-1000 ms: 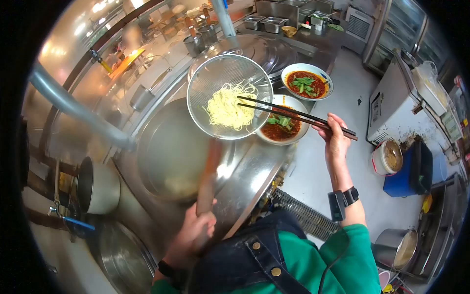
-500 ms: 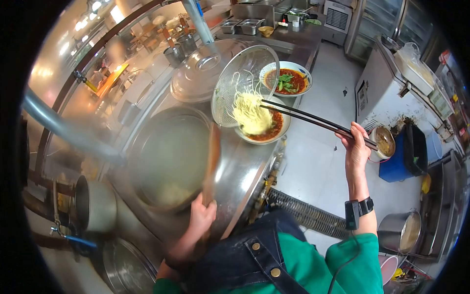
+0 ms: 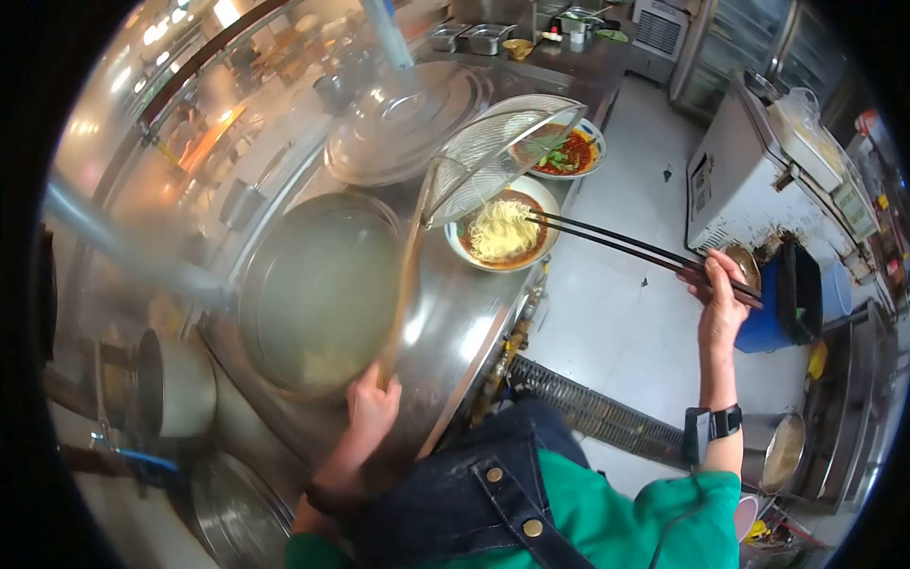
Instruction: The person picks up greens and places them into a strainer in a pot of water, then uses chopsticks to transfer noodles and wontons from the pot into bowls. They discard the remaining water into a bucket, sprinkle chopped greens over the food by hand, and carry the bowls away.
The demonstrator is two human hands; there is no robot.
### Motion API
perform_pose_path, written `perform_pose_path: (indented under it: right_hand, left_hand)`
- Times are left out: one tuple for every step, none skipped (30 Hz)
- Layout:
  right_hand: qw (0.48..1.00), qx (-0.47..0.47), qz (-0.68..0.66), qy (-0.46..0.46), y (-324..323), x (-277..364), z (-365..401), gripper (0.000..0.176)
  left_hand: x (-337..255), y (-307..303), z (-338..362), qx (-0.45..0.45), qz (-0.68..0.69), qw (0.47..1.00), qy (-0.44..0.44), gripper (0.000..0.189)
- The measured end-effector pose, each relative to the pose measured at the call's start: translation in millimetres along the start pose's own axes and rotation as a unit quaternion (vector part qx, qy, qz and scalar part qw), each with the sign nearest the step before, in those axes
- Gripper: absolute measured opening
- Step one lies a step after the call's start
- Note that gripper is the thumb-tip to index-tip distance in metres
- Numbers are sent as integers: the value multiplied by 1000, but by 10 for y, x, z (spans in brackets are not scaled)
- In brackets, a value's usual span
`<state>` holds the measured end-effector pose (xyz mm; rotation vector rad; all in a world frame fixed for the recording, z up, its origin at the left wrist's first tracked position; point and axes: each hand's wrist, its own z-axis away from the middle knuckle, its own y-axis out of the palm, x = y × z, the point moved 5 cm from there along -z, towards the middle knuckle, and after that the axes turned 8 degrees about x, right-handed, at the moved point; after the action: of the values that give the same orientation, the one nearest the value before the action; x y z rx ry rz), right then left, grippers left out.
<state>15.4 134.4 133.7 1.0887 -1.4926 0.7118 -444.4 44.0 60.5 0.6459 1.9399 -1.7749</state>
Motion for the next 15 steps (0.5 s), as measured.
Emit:
perform_pose_path:
  right_hand:
    - [998,8,55,-7,13,126,-7,19]
    - [991,20,130,-40,17,265,-22,20]
    - [977,16,192,-94,69,476,-16,21]
    - [969,37,227,-84,51,599,-41,24]
    - [970,43,222,-87,22,670,-83,27]
    - [980,45,177,-78,-103,661,-177,30]
    - [977,68,180,-97,-210,719,-277,32]
    - [967,57,214,-128,-48,879,-234,33]
    - [946,92,254,-181,-17,930,-268,32]
    - [950,98,230,-189,121,895,-291,31]
    - [953,101,208,-196,259,875,-290,30]
    - [950,126,222,-179,432,794,-323,29]
    - [946,149,238,-163,654,684,-356,29]
    - [955,162,198,-153,1062,582,-258,29]
    - [949,217,190,-124,1356,444,-236,30]
  left_hand:
    - [-27,-51,20,-25,-4,999,33,45]
    - [-6,-55,34,-4,0,1000,9,46]
    - [14,-71,54,11,2,1000,-24,46]
    - [-13,-129,77,-4,2,999,-35,46]
    - [48,-137,130,-53,26,998,-8,46]
    - [75,-184,167,-63,6,998,-26,45]
    - [112,-249,200,-71,-9,997,-36,45]
    - [194,-314,273,-81,-18,995,-54,45]
    - [291,-353,346,-94,-7,992,-89,45]
    - [363,-386,416,-105,6,987,-123,44]
    - [416,-459,489,-107,3,985,-136,44]
    - [536,-589,575,-98,-14,977,-191,43]
    - [651,-733,656,-89,-30,965,-244,42]
    - [737,-894,713,-59,-72,955,-283,41]
    - [833,-1057,790,-27,-114,940,-320,41]
